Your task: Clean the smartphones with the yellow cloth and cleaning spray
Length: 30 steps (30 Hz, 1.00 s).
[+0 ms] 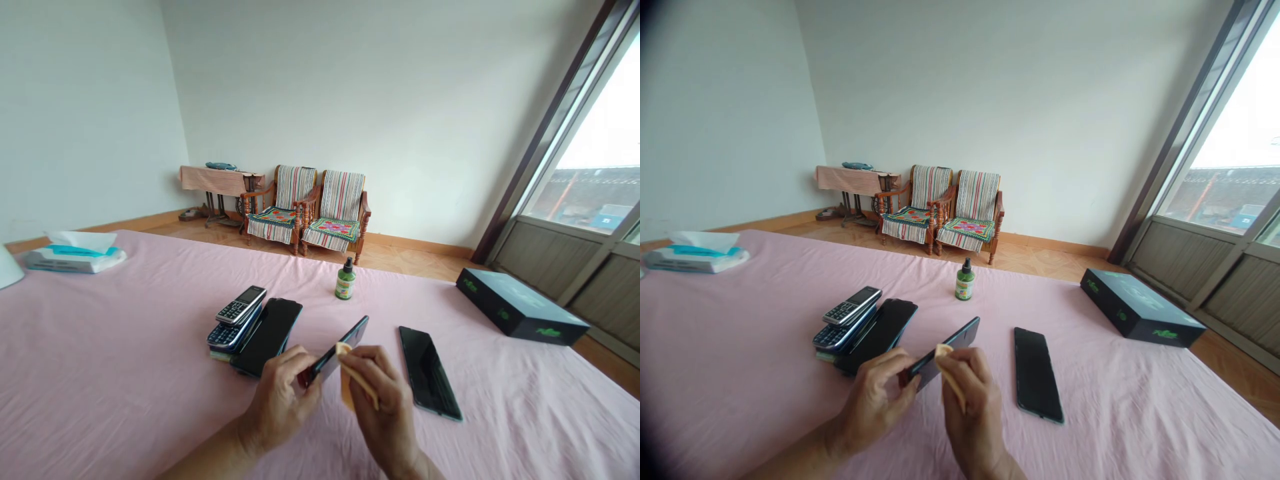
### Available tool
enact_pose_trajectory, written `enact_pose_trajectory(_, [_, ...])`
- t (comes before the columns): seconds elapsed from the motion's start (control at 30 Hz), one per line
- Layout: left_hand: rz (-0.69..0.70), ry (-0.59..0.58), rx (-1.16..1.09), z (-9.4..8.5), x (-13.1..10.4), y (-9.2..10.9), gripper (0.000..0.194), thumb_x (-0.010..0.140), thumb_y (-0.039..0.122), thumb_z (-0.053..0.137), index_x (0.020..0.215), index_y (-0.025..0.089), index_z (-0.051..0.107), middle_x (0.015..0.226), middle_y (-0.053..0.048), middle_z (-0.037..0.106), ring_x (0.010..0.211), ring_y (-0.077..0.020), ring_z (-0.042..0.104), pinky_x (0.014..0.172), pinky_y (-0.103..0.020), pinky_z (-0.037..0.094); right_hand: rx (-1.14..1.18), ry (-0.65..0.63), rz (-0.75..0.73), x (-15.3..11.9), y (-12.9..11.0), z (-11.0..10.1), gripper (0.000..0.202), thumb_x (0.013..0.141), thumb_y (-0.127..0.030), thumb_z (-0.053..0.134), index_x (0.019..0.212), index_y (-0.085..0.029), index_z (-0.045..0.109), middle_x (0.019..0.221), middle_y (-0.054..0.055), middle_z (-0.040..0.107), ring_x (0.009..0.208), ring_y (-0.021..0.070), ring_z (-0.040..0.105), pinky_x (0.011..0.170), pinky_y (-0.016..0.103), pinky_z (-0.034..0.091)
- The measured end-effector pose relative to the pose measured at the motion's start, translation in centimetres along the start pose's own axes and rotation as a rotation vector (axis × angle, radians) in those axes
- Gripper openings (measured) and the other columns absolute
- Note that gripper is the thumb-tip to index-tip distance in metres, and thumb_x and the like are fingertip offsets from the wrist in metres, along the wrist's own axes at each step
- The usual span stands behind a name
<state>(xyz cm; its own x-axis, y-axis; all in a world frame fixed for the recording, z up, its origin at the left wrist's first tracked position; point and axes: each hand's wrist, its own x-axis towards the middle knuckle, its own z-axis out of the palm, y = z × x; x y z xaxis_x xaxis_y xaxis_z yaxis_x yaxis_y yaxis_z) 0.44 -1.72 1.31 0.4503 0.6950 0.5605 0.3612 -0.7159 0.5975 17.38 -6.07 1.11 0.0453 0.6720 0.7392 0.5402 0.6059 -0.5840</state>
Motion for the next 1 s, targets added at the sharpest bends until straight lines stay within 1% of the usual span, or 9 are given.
enact_pose_trajectory(0.1, [0.032,-0.018,0.007,-0.4,0.1,0.1,0.013,0.083,0.018,0.051,0.079,0.016,0.063,0.066,0.0,0.053,0.061,-0.0139,0.054,0.058,-0.023,0.041,-0.148,0.163,0.094,1.3,2.1,-1.6,0.02,0.085,-0.016,0.053,0.093,-0.02,0.07,0.087,0.005,0.06,0.079,0.0155,0.062,0.068,0.023,0.05])
enact_pose_trajectory(0.13, [0.037,-0.032,0.006,-0.4,0.1,0.1,0.013,0.083,0.018,0.05,0.078,0.016,0.062,0.066,0.0,0.053,0.061,-0.014,0.054,0.058,-0.023,0.04,-0.186,0.183,0.122,1.6,3.0,-2.0,0.019,0.085,-0.018,0.053,0.092,-0.02,0.071,0.087,0.005,0.061,0.079,0.0159,0.062,0.067,0.024,0.05])
enact_pose_trajectory(0.23, [0.044,-0.086,0.003,-0.2,0.0,0.2,0.014,0.083,0.018,0.049,0.076,0.016,0.061,0.066,-0.001,0.052,0.061,-0.014,0.053,0.057,-0.023,0.04,-0.257,0.193,0.191,2.2,5.1,-2.9,0.02,0.084,-0.022,0.054,0.09,-0.02,0.073,0.085,0.005,0.062,0.074,0.0158,0.062,0.063,0.024,0.049])
enact_pose_trajectory(0.33, [0.045,-0.108,0.014,-0.1,0.0,0.2,0.015,0.085,0.019,0.048,0.077,0.016,0.061,0.067,-0.001,0.052,0.062,-0.0143,0.053,0.058,-0.023,0.04,-0.281,0.159,0.202,2.0,6.0,-2.9,0.023,0.085,-0.021,0.052,0.095,-0.02,0.073,0.085,0.005,0.062,0.073,0.0152,0.062,0.064,0.024,0.05])
enact_pose_trajectory(0.5, [0.026,-0.103,0.025,0.1,0.1,0.0,0.016,0.086,0.019,0.048,0.082,0.017,0.063,0.068,-0.001,0.053,0.062,-0.0146,0.054,0.058,-0.023,0.04,-0.224,0.04,0.071,1.0,4.3,-1.2,0.03,0.088,-0.013,0.047,0.107,-0.021,0.068,0.094,0.007,0.06,0.089,0.0168,0.062,0.078,0.026,0.05])
enact_pose_trajectory(0.7, [-0.001,-0.082,0.005,0.2,-0.1,0.0,0.013,0.086,0.02,0.05,0.079,0.017,0.06,0.069,-0.001,0.053,0.063,-0.0142,0.054,0.058,-0.023,0.04,-0.092,-0.079,-0.042,-0.3,0.2,1.0,0.036,0.089,-0.007,0.045,0.116,-0.024,0.062,0.094,0.007,0.058,0.086,0.0153,0.061,0.075,0.025,0.052])
enact_pose_trajectory(0.8, [-0.005,-0.081,-0.044,0.2,0.0,0.0,0.014,0.087,0.022,0.051,0.078,0.017,0.06,0.07,-0.001,0.055,0.064,-0.0143,0.055,0.059,-0.023,0.041,-0.036,-0.146,-0.074,-0.8,-1.1,1.7,0.037,0.089,-0.007,0.046,0.117,-0.024,0.061,0.092,0.007,0.057,0.086,0.0155,0.06,0.075,0.026,0.053])
enact_pose_trajectory(0.9, [-0.017,-0.079,-0.065,0.3,0.1,0.0,0.013,0.088,0.022,0.052,0.079,0.017,0.061,0.072,-0.002,0.057,0.066,-0.0147,0.056,0.061,-0.023,0.043,0.015,-0.187,-0.09,-0.9,-1.4,1.7,0.036,0.089,-0.008,0.047,0.118,-0.024,0.06,0.092,0.007,0.057,0.086,0.0152,0.06,0.075,0.025,0.052])
enact_pose_trajectory(1.0, [-0.026,-0.058,-0.035,0.0,0.3,-0.3,0.016,0.088,0.019,0.049,0.093,0.017,0.063,0.076,-0.003,0.06,0.067,-0.0149,0.057,0.062,-0.023,0.044,0.003,-0.09,-0.051,-0.2,-0.2,0.6,0.035,0.088,-0.01,0.046,0.115,-0.024,0.063,0.093,0.006,0.059,0.085,0.0143,0.062,0.073,0.024,0.052])
